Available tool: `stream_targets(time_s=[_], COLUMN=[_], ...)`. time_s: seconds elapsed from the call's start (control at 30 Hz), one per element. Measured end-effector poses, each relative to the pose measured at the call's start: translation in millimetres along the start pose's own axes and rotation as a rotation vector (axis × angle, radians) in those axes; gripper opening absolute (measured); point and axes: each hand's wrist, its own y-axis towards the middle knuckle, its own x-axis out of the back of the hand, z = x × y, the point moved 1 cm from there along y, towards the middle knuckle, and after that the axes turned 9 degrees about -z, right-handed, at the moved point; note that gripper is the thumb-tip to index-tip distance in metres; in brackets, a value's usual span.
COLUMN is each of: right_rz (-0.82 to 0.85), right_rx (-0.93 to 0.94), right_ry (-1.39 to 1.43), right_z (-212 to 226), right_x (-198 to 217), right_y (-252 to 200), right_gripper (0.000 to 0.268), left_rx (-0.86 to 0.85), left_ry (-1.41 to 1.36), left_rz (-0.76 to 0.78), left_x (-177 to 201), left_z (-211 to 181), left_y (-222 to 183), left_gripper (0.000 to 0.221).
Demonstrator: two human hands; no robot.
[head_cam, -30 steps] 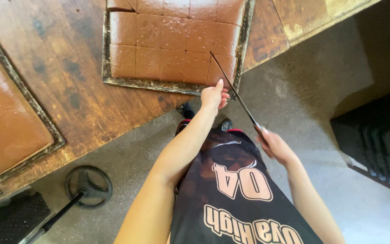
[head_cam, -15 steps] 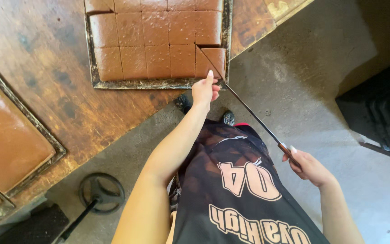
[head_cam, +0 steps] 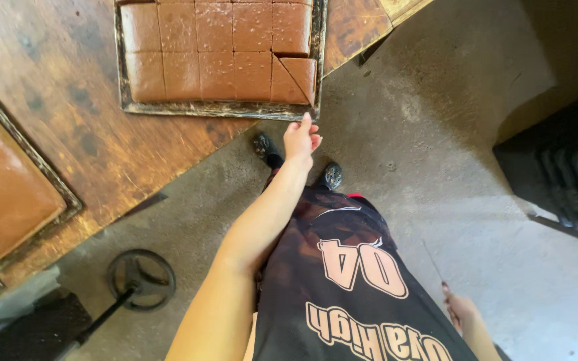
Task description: The person slices rectangular sheets of baked goods into smaller portions using a large knife.
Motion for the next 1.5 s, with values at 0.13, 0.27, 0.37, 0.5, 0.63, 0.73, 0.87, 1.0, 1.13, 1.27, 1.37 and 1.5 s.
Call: stream_targets(time_s=[0.13,0.27,0.37,0.5,0.63,0.73,0.87,1.0,1.13,1.27,1.37,1.5], right_rz=[-0.024,0.010,0.007,0.355,0.649,0.640,0.388,-0.028,-0.246,0.014,0.134,0.298], right_rx=[-0.080,0.166,0.314,0.506,0.727,0.770,0.456,0.358,1.060,1.369,1.299,1.374], right_ry=[0.033,0.256,0.137,0.086,0.191,0.243,0.364,0.785,0.769,0.490,0.136,-0.178], right_z=[-1.0,64.4,148.9,258.6,318.9,324.4,295.0,263.2,278.4,332.8,368.6,390.1], right_x=[18.7,-10.1,-62.3,-129.8,-147.9,-153.8,-170.3,-177.1,-154.7,-154.9,-188.4,-232.2], right_y=[6.7,6.8,-4.3,-32.3,-108.7,-132.4,-104.3,-117.5,-200.6,-299.1,-361.5,-406.5], right_gripper=[0.045,0.038,0.034,0.041,0.019,0.021,0.028,0.030,0.025,0.029,0.033,0.032], left_rx=[-0.072,-0.245,-0.585,-0.822,-1.132,-1.184,-1.216,-1.188,-1.188,-1.294,-1.244,-1.232], left_ry=[0.087,0.264,0.415,0.847,1.099,1.240,1.411,1.424,1.298,1.020,0.950,0.882], left_rz=[-0.026,-0.215,-0.402,-0.667,-0.561,-0.476,-0.315,-0.193,-0.143,-0.057,-0.046,-0.106], left_x=[77.2,188.3,238.1,251.5,241.8,244.8,246.8,235.7,226.7,227.9,219.8,208.0], left_z=[-15.1,-49.2,-78.2,-117.4,-155.5,-185.8,-222.0,-239.6,-236.7,-236.8,-241.9,-252.4], left_y=[-13.1,-34.0,-51.0,-87.3,-93.6,-84.1,-65.6,-42.6,-41.7,-53.3,-49.7,-40.1], left_gripper=[0.026,0.026,0.031,0.037,0.063,0.082,0.106,0.111,0.104,0.070,0.064,0.070])
